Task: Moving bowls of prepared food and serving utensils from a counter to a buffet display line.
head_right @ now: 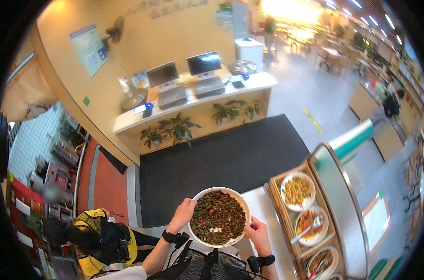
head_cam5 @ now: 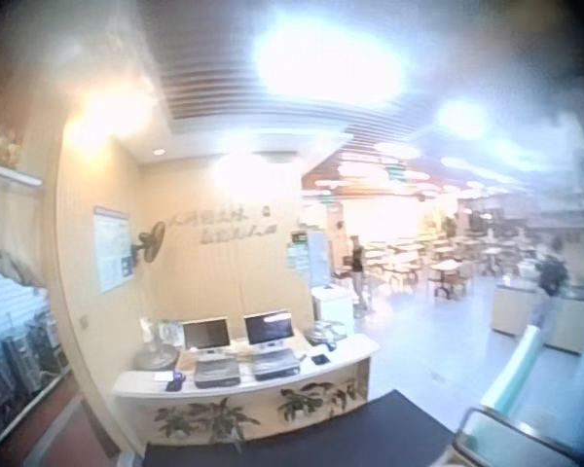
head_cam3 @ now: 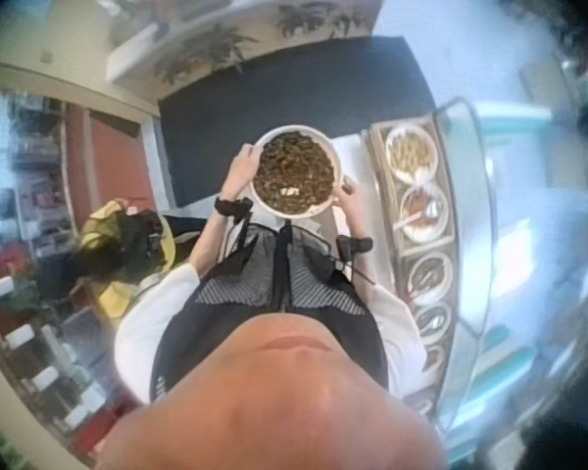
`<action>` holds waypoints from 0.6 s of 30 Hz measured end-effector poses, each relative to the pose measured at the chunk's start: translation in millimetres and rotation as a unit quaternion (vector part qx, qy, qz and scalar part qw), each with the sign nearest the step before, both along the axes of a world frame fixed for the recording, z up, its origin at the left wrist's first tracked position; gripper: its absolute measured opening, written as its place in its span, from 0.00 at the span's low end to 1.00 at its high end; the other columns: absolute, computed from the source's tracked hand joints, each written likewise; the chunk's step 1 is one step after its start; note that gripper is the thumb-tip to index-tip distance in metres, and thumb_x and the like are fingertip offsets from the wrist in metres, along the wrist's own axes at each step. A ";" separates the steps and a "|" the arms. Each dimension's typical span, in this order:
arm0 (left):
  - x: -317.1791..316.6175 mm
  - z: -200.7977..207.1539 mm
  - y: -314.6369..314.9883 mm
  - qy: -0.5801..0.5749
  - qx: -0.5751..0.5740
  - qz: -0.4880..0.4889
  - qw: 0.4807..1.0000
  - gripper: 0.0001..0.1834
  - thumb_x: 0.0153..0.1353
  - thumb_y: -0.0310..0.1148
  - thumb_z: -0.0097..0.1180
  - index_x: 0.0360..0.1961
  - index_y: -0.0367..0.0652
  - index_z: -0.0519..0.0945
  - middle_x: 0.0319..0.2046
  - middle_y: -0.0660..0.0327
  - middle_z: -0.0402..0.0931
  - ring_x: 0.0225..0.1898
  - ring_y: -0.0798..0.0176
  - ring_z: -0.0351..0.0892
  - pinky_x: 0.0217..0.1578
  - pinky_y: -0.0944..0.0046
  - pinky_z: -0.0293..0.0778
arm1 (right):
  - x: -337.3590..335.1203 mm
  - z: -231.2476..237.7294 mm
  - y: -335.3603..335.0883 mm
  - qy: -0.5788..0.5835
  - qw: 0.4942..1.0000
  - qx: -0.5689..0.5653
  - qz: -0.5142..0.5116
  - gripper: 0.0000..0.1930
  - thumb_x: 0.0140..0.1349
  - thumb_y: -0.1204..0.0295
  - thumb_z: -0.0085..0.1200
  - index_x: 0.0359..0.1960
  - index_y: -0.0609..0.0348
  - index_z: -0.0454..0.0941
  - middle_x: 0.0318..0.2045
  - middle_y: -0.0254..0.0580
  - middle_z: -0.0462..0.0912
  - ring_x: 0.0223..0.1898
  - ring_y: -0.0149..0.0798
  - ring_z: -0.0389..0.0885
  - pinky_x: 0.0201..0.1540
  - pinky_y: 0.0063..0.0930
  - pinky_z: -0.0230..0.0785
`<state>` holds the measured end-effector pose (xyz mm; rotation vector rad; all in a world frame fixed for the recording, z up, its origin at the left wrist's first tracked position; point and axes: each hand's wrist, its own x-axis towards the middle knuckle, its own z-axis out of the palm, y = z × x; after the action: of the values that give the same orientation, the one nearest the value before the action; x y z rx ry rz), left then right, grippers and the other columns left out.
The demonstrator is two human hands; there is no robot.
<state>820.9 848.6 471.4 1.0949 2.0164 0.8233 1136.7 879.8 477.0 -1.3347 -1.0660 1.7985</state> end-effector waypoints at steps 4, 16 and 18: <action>-68.9 6.5 53.5 -0.037 -0.004 0.087 0.995 0.28 0.68 0.53 0.45 0.48 0.34 0.76 0.41 0.39 0.82 0.50 0.34 0.80 0.52 0.46 0.72 | -78.7 -2.6 93.0 -0.025 0.996 0.031 0.078 0.27 0.57 0.79 0.55 0.62 0.58 0.77 0.35 0.36 0.86 0.33 0.27 0.82 0.35 0.24 0.81; -230.6 -13.4 263.3 -0.076 -0.010 0.064 0.995 0.29 0.69 0.53 0.45 0.48 0.32 0.74 0.42 0.36 0.81 0.49 0.32 0.79 0.52 0.45 0.72 | -245.2 -1.4 295.5 -0.089 0.992 0.034 0.084 0.20 0.62 0.75 0.54 0.57 0.59 0.80 0.40 0.32 0.86 0.37 0.23 0.83 0.35 0.20 0.77; -262.4 -10.3 312.9 -0.105 -0.034 0.059 0.992 0.27 0.69 0.52 0.45 0.48 0.33 0.75 0.41 0.38 0.82 0.48 0.35 0.80 0.51 0.47 0.72 | -274.5 3.8 332.8 -0.052 0.996 0.029 0.058 0.20 0.62 0.75 0.54 0.57 0.60 0.80 0.41 0.33 0.86 0.38 0.24 0.83 0.36 0.19 0.78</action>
<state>558.5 1161.5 461.0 0.8207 1.9306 0.8860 862.2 1212.6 480.8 -1.3695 -1.2669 1.7826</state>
